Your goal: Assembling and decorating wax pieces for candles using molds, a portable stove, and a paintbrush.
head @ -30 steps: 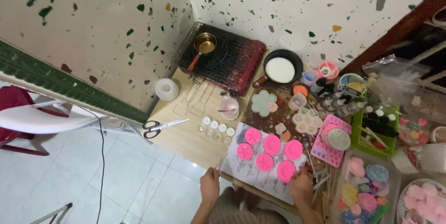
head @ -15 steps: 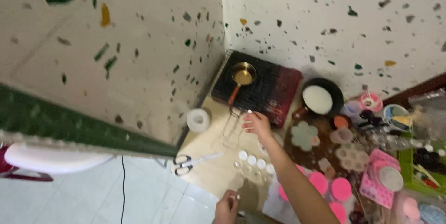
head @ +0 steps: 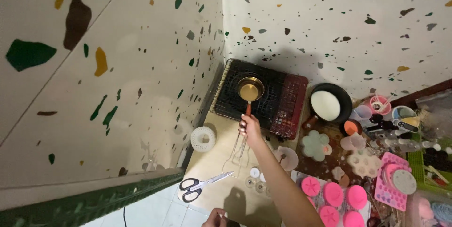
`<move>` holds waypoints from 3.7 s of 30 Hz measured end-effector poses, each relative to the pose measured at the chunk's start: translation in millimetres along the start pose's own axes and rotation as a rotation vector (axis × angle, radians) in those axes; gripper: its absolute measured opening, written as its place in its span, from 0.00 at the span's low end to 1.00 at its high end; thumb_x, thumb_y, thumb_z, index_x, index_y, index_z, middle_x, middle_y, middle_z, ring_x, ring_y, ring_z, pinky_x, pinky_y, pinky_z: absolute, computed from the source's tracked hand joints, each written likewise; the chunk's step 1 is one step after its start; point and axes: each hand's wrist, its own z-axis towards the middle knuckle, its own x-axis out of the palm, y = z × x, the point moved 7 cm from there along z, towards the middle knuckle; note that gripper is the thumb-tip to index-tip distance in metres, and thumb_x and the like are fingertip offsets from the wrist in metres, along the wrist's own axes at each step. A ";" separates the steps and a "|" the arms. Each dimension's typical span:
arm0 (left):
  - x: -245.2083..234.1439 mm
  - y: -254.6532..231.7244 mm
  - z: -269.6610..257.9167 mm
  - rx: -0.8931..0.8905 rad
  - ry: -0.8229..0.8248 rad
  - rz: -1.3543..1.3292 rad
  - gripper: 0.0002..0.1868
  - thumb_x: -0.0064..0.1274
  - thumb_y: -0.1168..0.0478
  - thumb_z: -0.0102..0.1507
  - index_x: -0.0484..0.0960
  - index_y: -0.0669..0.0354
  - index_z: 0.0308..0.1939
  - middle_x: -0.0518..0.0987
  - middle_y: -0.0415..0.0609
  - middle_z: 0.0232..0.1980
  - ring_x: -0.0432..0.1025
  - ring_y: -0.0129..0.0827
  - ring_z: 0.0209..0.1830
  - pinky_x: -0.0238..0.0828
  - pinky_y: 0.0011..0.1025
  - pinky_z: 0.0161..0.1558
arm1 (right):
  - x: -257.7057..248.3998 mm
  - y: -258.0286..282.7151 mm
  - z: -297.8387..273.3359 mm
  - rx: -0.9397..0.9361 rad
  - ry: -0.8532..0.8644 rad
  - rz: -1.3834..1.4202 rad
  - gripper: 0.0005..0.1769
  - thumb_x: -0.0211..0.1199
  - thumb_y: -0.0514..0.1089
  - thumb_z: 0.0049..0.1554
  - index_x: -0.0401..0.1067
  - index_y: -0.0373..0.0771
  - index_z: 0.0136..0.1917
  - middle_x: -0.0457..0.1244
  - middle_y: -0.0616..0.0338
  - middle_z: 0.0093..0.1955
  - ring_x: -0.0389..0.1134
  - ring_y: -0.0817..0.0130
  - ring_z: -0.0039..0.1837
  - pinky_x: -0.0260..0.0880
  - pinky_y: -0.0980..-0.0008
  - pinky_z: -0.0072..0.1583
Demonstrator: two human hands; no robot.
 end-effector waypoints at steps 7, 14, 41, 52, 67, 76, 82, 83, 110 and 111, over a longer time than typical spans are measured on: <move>1.5 -152.2 22.9 0.071 0.099 0.165 0.05 0.56 0.67 0.61 0.83 0.55 0.39 0.75 0.45 0.18 0.67 0.21 0.17 0.65 0.23 0.24 | -31.9 36.5 -50.4 -0.151 0.045 -0.069 0.05 0.57 0.40 0.60 0.62 0.42 0.45 0.54 0.69 0.29 0.52 0.79 0.29 0.45 0.76 0.28; 36.5 -287.0 32.8 0.301 0.214 0.161 0.05 0.51 0.65 0.63 0.80 0.64 0.40 0.77 0.55 0.23 0.73 0.37 0.19 0.69 0.35 0.26 | -119.0 82.7 -145.4 -0.288 -0.201 -0.517 0.08 0.57 0.44 0.59 0.67 0.39 0.40 0.60 0.63 0.31 0.61 0.75 0.34 0.61 0.73 0.37; 184.4 -297.6 113.0 0.391 0.302 0.587 0.15 0.46 0.55 0.70 0.81 0.64 0.48 0.82 0.64 0.36 0.79 0.56 0.35 0.77 0.48 0.40 | -268.6 0.4 -253.1 -0.310 -0.429 -0.557 0.14 0.56 0.47 0.63 0.69 0.33 0.44 0.58 0.64 0.33 0.57 0.74 0.35 0.56 0.71 0.37; 162.5 -365.8 91.6 0.464 0.286 0.599 0.19 0.46 0.56 0.66 0.79 0.58 0.58 0.81 0.62 0.30 0.80 0.55 0.29 0.78 0.47 0.35 | -243.8 16.1 -266.8 -0.411 -0.539 -0.913 0.14 0.57 0.47 0.63 0.70 0.32 0.45 0.62 0.55 0.32 0.62 0.69 0.35 0.62 0.64 0.38; 166.4 -364.5 94.9 0.585 0.200 0.647 0.15 0.52 0.55 0.65 0.85 0.65 0.37 0.81 0.66 0.30 0.78 0.58 0.30 0.77 0.47 0.37 | -213.9 32.5 -288.2 -0.530 -0.611 -1.134 0.13 0.57 0.47 0.62 0.70 0.32 0.47 0.65 0.45 0.33 0.68 0.51 0.36 0.64 0.55 0.40; 166.6 -356.7 100.1 0.532 0.231 0.631 0.15 0.51 0.56 0.65 0.86 0.66 0.38 0.81 0.66 0.30 0.78 0.57 0.31 0.77 0.47 0.38 | -211.2 26.0 -288.8 -0.469 -0.635 -1.217 0.12 0.58 0.46 0.61 0.69 0.35 0.52 0.66 0.42 0.36 0.70 0.46 0.38 0.67 0.52 0.42; 158.8 -367.8 90.8 0.515 0.227 0.561 0.15 0.49 0.56 0.65 0.85 0.64 0.44 0.80 0.67 0.30 0.78 0.59 0.31 0.76 0.48 0.38 | -208.4 23.6 -290.8 -0.586 -0.642 -1.244 0.12 0.59 0.44 0.60 0.70 0.35 0.53 0.67 0.43 0.37 0.70 0.47 0.38 0.67 0.53 0.41; 157.9 -367.6 90.1 0.490 0.234 0.547 0.15 0.49 0.56 0.65 0.85 0.64 0.45 0.80 0.67 0.30 0.78 0.60 0.31 0.76 0.48 0.38 | -207.5 23.4 -291.1 -0.610 -0.646 -1.266 0.11 0.60 0.44 0.60 0.70 0.36 0.52 0.66 0.43 0.37 0.69 0.47 0.38 0.67 0.54 0.41; 4.7 -222.2 6.8 0.021 0.339 0.200 0.19 0.43 0.58 0.70 0.82 0.67 0.33 0.77 0.51 0.21 0.70 0.33 0.18 0.67 0.35 0.24 | -142.0 77.5 -153.2 -0.566 -0.158 -0.605 0.16 0.56 0.51 0.62 0.73 0.39 0.56 0.69 0.69 0.44 0.67 0.81 0.44 0.67 0.79 0.47; -4.4 -224.6 0.9 0.026 0.329 0.198 0.19 0.43 0.58 0.70 0.82 0.67 0.33 0.77 0.51 0.21 0.70 0.33 0.18 0.67 0.35 0.24 | -130.7 75.9 -124.0 -0.571 -0.147 -0.604 0.16 0.56 0.51 0.62 0.73 0.39 0.56 0.69 0.69 0.44 0.67 0.81 0.44 0.67 0.79 0.47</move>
